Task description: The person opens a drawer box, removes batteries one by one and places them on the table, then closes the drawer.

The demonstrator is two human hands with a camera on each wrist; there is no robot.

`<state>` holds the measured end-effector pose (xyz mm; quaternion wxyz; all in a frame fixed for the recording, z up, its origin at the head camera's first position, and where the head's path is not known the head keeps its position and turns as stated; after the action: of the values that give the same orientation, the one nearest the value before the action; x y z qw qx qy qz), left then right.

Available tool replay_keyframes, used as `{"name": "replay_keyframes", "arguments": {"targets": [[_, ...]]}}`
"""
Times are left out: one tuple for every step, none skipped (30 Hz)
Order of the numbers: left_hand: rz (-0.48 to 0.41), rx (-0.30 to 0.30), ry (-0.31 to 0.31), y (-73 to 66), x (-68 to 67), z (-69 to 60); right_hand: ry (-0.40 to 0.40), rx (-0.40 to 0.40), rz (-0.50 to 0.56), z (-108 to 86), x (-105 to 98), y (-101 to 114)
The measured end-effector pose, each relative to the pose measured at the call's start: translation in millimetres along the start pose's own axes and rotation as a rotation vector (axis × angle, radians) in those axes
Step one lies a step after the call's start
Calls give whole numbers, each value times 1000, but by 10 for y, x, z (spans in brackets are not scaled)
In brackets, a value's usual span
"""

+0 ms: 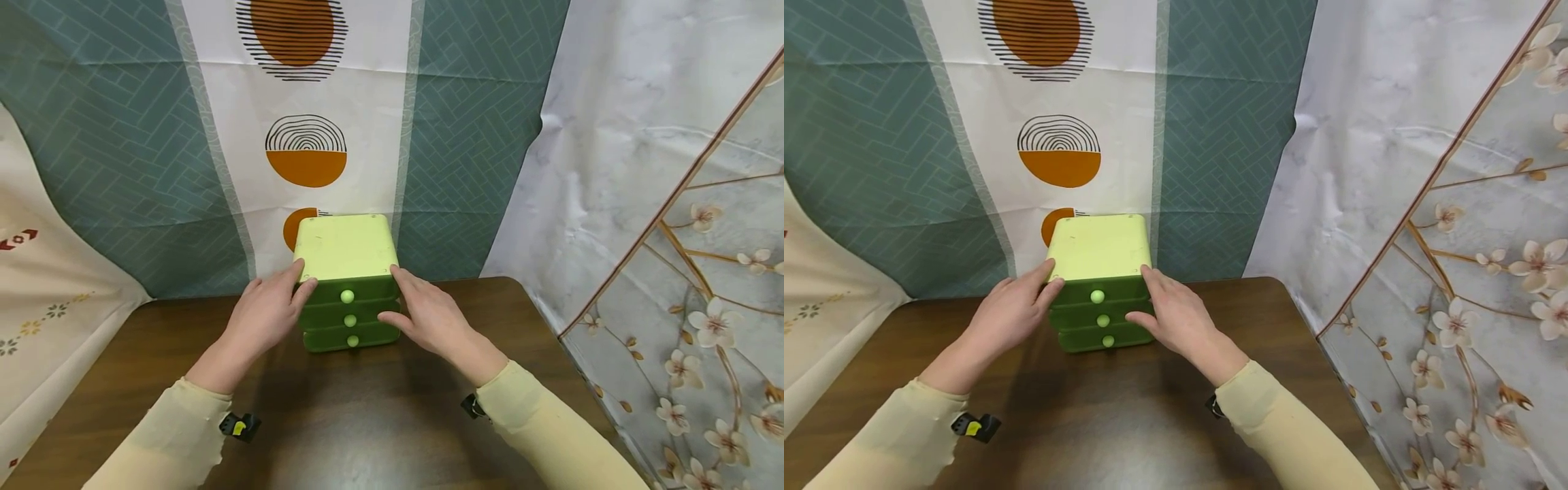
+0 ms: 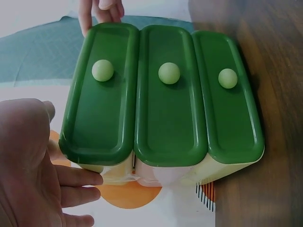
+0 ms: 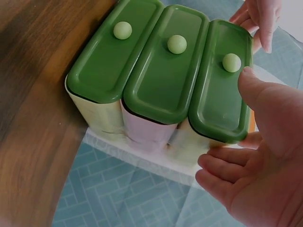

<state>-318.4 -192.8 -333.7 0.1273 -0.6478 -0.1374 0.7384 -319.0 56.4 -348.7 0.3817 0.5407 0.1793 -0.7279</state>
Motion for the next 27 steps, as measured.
{"name": "replay_keyframes", "arguments": {"targets": [[0, -1, 1, -4, 3, 2, -4, -3, -3, -3, -4, -1], [0, -1, 2, -7, 5, 4, -8, -5, -7, -6, -8, -1], [1, -3, 3, -8, 7, 6, -12, -9, -10, -8, -13, 1], [2, -4, 4, -7, 8, 8, -16, -12, -11, -9, -18, 2], [2, -5, 6, -7, 7, 9, -19, -14, -14, -9, -23, 4], [3, -6, 8, -6, 4, 11, -22, -15, -16, -9, -28, 5], [4, -8, 11, -5, 0, 15, -24, -15, -18, -8, -30, 6], [5, -9, 15, -3, -7, 19, -26, -14, -20, -8, -33, 8], [8, -9, 19, -1, -17, 25, -31, -15, -21, -6, -38, 12], [10, -8, 22, 2, -29, 33, -33, -16, -24, -3, -39, 16], [12, -8, 25, 6, -44, 43, -37, -18, -25, 0, -40, 20], [18, -9, 28, 11, -61, 54, -41, -21, -27, 2, -41, 26], [21, -9, 30, 16, -80, 67, -43, -25, -29, 6, -41, 32], [23, -10, 32, 22, -97, 80, -45, -28, -32, 9, -40, 38], [27, -10, 35, 30, -112, 96, -47, -32, -32, 12, -38, 43], [30, -13, 39, 37, -123, 111, -47, -33, -33, 15, -34, 46], [32, -15, 44, 43, -129, 127, -46, -32, -32, 16, -32, 48], [34, -16, 49, 47, -130, 142, -44, -30, -32, 15, -28, 48], [34, -15, 55, 48, -125, 157, -41, -27, -31, 12, -23, 47], [37, -14, 59, 48, -117, 171, -40, -24, -29, 8, -20, 45], [38, -12, 64, 45, -107, 183, -38, -20, -28, 2, -16, 43], [39, -9, 68, 39, -96, 194, -37, -18, -28, -4, -14, 43], [40, -6, 71, 33, -87, 202, -36, -15, -29, -11, -12, 43], [40, -1, 73, 27, -79, 210, -38, -15, -31, -19, -14, 45], [39, 2, 75, 21, -74, 216, -40, -16, -32, -24, -15, 49], [36, 3, 78, 17, -73, 220, -42, -17, -35, -28, -18, 54], [34, 3, 81, 15, -74, 222, -45, -18, -39, -31, -22, 61]]}}
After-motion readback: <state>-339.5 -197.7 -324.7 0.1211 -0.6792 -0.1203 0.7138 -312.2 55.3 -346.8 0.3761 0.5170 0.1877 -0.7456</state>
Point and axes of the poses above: each hand's wrist, its own z-axis towards the middle knuckle, its own x-axis out of the palm, y = z × x, the point moved 9 cm from there along z, towards the middle knuckle, and after that the axes turned 15 degrees about -x, right-handed, at the moved point
